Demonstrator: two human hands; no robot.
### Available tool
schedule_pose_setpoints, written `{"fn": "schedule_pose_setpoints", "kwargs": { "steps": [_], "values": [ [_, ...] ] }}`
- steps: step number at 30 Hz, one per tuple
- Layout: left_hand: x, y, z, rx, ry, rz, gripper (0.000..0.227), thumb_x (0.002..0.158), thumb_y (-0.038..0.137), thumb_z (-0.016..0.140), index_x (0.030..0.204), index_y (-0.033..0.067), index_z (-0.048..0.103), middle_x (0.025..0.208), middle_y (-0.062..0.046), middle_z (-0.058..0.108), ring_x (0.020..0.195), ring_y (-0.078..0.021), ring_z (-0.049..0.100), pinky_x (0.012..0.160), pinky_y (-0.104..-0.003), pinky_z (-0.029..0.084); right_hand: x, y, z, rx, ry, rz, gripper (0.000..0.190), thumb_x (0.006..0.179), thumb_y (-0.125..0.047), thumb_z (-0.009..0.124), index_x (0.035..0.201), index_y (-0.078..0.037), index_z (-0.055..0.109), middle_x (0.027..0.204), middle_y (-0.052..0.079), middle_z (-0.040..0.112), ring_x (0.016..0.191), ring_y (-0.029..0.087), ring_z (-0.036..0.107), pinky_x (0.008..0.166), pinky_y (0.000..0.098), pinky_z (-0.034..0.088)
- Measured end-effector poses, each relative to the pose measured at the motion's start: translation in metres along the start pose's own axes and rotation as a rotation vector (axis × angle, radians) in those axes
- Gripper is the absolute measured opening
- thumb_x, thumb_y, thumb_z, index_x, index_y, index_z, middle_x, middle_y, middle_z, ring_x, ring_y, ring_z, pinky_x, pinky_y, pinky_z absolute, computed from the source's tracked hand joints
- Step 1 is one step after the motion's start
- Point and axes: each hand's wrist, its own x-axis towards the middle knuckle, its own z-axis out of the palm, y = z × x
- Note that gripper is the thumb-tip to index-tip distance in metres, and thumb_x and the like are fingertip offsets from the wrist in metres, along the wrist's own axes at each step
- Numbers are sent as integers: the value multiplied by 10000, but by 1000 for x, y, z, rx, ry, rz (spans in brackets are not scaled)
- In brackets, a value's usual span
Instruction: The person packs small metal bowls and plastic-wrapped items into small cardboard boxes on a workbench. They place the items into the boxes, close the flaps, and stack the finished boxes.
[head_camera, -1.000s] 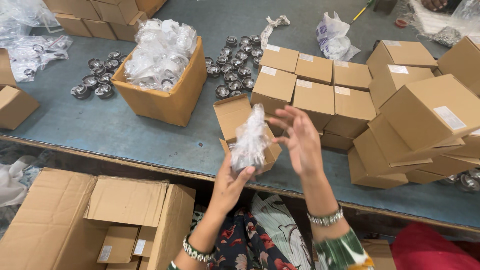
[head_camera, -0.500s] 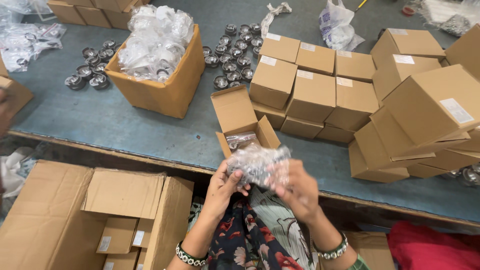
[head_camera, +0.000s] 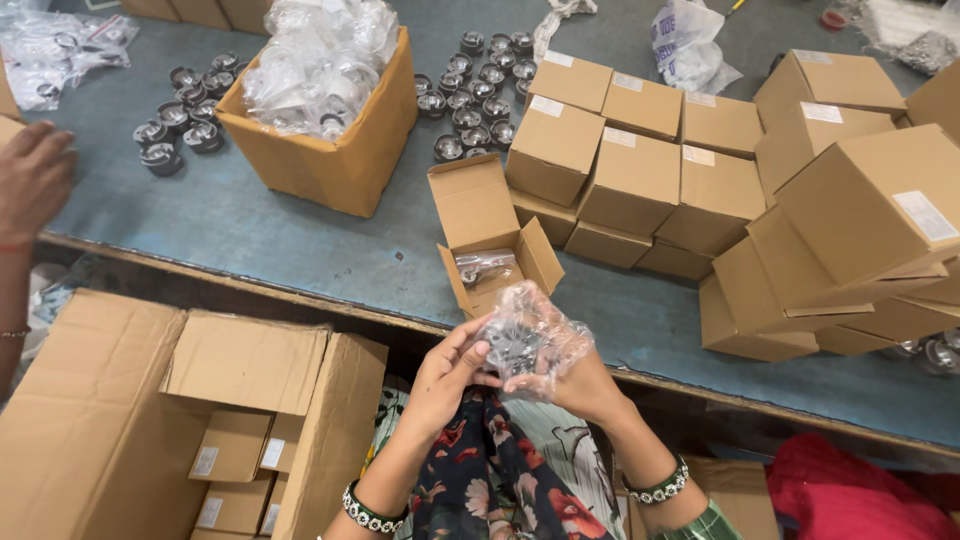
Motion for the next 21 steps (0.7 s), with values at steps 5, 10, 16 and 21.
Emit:
{"fn": "schedule_pose_setpoints", "kwargs": {
  "steps": [5,10,16,21],
  "values": [
    [-5,0,-5,-9,-6,-19,446,989,164,577,1401,-4,540,1267,-104,694,1052,-155,716,810,-306,660,0,9,5,-174,-65,-186,853,724,-256,941,1467,-60,569,1483,123,620,1359,256,600,1115,379,473],
    [-8,2,-7,146,94,-15,222,967,105,688,1129,-47,673,925,-86,744,801,-165,728,681,-277,608,-7,33,14,135,-78,-93,884,691,-267,934,1446,-44,531,1454,148,565,1336,269,555,1082,397,459],
    [-11,3,4,385,223,208,110,981,93,697,1002,-8,657,954,-73,672,822,-110,644,728,-258,571,-17,63,44,909,-18,160,807,762,-234,898,1447,-9,536,1246,129,659,1078,217,664,836,379,564],
    [-6,5,2,-165,188,250,77,978,84,605,1033,47,567,1091,-46,662,1004,-93,646,889,-239,538,-31,81,53,1140,40,138,654,803,-195,862,1345,-21,538,1164,135,676,951,212,699,768,365,599]
  ]
}}
